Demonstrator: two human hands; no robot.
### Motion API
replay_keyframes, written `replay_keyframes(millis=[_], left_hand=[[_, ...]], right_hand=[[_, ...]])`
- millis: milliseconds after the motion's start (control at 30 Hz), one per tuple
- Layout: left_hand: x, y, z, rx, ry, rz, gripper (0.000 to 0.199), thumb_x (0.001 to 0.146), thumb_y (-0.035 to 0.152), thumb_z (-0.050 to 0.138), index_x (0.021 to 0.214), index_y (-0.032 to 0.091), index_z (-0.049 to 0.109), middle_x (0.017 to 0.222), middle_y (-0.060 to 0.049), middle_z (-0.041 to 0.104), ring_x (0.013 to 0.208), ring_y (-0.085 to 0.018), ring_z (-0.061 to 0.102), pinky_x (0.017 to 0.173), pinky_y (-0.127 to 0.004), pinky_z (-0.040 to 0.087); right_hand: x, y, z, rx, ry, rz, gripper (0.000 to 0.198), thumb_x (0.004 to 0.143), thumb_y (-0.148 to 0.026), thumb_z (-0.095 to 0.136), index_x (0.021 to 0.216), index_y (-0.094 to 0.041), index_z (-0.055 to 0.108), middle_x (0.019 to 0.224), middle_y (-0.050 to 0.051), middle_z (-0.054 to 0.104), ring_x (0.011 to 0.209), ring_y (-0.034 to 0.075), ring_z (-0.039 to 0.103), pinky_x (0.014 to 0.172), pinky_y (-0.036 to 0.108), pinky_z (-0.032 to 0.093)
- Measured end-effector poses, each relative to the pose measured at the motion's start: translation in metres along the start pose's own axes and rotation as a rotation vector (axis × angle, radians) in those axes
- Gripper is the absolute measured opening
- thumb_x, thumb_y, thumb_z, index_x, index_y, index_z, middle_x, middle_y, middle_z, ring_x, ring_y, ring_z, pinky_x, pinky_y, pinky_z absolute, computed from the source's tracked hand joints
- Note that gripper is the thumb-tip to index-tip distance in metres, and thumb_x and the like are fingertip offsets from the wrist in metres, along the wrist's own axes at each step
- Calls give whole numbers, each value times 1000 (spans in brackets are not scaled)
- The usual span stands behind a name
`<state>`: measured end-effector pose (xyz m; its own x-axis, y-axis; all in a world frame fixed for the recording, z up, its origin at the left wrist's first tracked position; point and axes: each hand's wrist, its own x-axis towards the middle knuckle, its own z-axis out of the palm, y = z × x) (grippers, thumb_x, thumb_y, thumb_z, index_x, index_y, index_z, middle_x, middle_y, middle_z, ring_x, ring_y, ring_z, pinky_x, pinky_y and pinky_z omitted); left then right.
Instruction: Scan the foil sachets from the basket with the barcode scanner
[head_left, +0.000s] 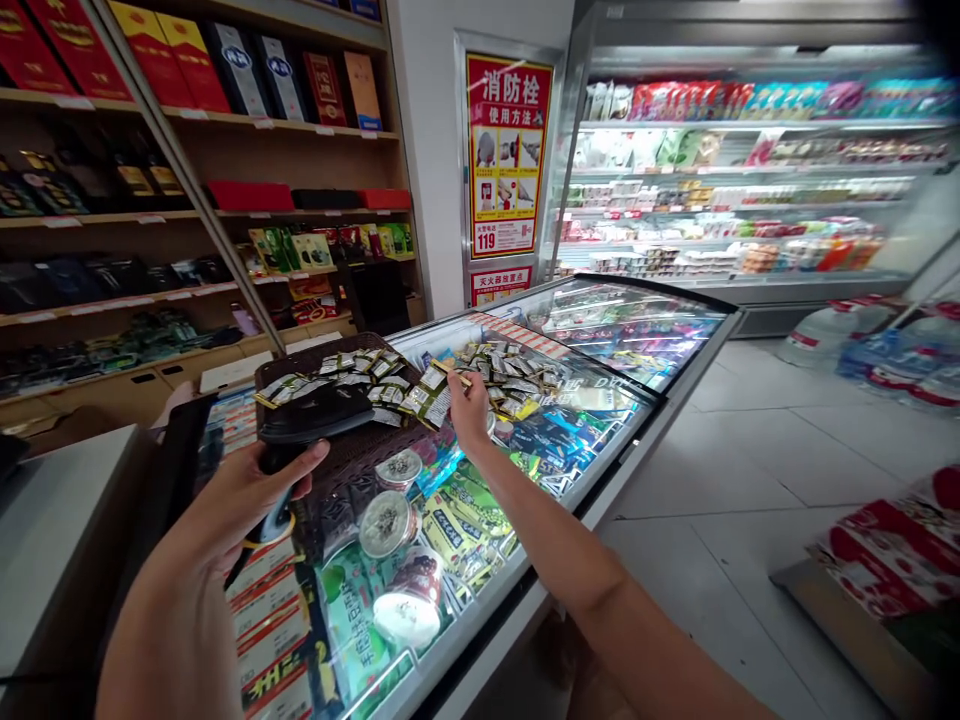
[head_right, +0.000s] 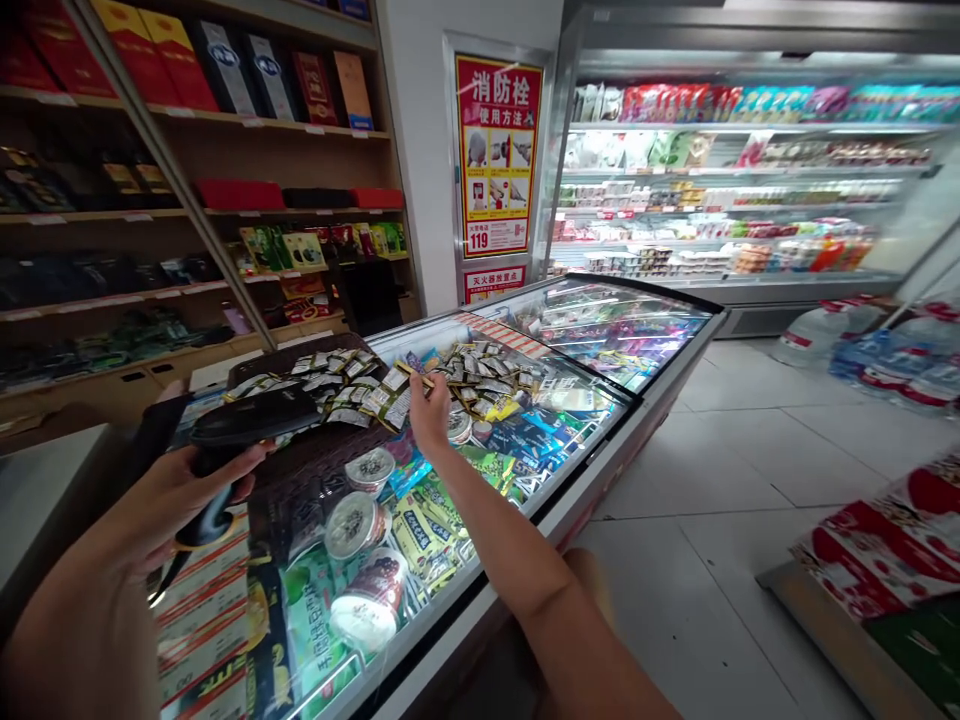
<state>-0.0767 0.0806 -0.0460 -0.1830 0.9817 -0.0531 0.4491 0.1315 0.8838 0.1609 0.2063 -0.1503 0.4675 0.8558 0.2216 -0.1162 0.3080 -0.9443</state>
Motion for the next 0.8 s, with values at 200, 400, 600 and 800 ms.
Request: replay_keyframes(millis=[200, 400, 600, 800], left_hand=[[-10, 15, 2, -11, -74, -1, 59, 51, 67, 86, 71, 20, 56, 53, 3, 58, 48, -11, 46, 44, -22, 28], [-8, 16, 3, 36, -116, 26, 61, 54, 74, 79, 67, 20, 55, 52, 3, 57, 46, -8, 42, 42, -21, 24], [-6, 13, 7, 30, -96, 8, 62, 49, 73, 82, 68, 20, 55, 53, 3, 57, 45, -9, 41, 42, -21, 24], [5, -2, 0, 50, -33, -26, 65, 51, 77, 80, 76, 19, 61, 55, 1, 62, 49, -12, 49, 44, -21, 29]], right_hand=[[-3, -1, -3, -7, 13, 38, 35, 88, -59, 61, 95, -25, 59, 68, -2, 54, 72, 20, 58, 65, 30, 48], [-5, -2, -7, -65, -8, -36, 42, 89, -64, 57, 96, -22, 59, 64, -3, 50, 64, 20, 54, 60, 31, 44], [-4, 2, -4, -111, 1, -79, 42, 91, -65, 53, 95, -23, 58, 62, -4, 47, 63, 19, 52, 60, 29, 41], [15, 13, -4, -105, 57, -100, 44, 92, -65, 48, 96, -22, 56, 68, -4, 50, 66, 17, 52, 62, 27, 43]])
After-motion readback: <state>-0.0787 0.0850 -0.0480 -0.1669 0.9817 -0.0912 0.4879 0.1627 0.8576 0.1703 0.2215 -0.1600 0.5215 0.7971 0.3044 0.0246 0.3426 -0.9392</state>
